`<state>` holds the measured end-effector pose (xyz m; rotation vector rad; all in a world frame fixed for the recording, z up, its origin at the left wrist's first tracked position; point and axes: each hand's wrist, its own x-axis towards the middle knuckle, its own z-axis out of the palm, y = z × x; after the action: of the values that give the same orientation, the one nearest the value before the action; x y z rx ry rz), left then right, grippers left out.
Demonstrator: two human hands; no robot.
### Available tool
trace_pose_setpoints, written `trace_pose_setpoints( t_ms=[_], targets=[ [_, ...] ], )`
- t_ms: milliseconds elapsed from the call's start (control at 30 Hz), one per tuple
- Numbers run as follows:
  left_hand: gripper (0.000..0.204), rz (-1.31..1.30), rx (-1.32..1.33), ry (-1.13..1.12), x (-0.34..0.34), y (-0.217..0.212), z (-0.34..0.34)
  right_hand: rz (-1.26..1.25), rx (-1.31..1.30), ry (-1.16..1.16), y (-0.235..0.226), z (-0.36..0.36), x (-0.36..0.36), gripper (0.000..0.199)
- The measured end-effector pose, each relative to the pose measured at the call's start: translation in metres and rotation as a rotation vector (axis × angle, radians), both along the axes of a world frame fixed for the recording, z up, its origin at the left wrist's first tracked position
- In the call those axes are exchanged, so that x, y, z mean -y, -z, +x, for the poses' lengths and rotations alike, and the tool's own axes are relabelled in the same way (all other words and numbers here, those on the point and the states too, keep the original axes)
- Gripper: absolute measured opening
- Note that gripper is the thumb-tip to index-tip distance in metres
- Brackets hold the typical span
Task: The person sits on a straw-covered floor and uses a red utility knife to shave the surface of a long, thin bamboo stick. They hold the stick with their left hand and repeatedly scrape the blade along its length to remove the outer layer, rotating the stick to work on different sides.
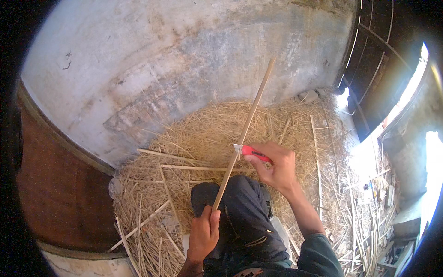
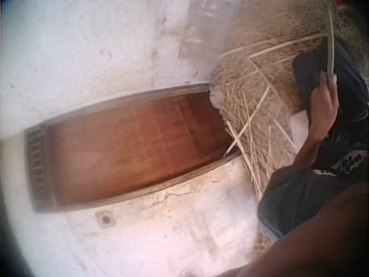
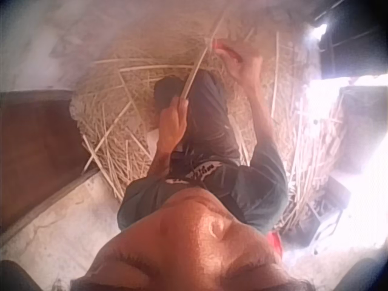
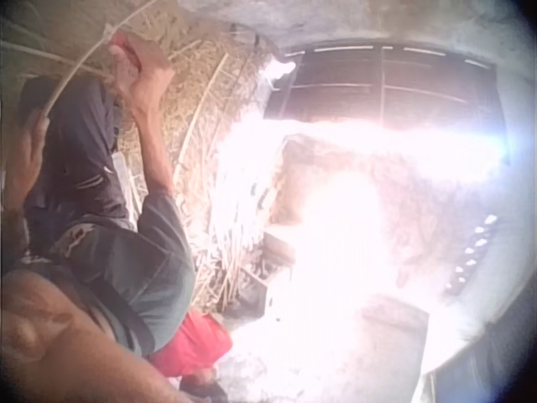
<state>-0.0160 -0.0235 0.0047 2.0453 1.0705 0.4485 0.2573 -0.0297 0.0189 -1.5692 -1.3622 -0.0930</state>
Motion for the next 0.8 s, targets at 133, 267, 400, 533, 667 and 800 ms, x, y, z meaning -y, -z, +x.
trace_pose_setpoints(
  t_ms=[133, 267, 400, 533, 667, 800],
  targets=[
    [0.030, -0.013, -0.022, 0.009, 0.007, 0.010, -0.010, 0.002, -0.035, 0.067, 0.004, 0.016, -0.011, 0.021],
    [0.032, -0.034, -0.069, 0.028, 0.009, 0.017, -0.020, 0.006, -0.081, 0.104, 0.012, 0.030, -0.016, 0.022],
    [0.039, -0.082, -0.075, 0.047, 0.022, 0.030, -0.036, 0.015, -0.081, 0.330, 0.017, 0.087, -0.029, 0.024],
    [0.038, -0.135, -0.109, 0.076, 0.022, 0.028, -0.040, 0.061, -0.011, 0.391, 0.021, 0.116, -0.035, 0.026],
    [0.039, -0.207, -0.021, 0.066, 0.023, 0.036, -0.044, 0.108, -0.114, 0.303, 0.033, 0.126, -0.040, 0.030],
    [0.035, -0.392, 0.054, 0.087, 0.014, 0.037, -0.054, 0.089, -0.503, 0.061, 0.028, 0.125, -0.031, 0.038]
  ],
)
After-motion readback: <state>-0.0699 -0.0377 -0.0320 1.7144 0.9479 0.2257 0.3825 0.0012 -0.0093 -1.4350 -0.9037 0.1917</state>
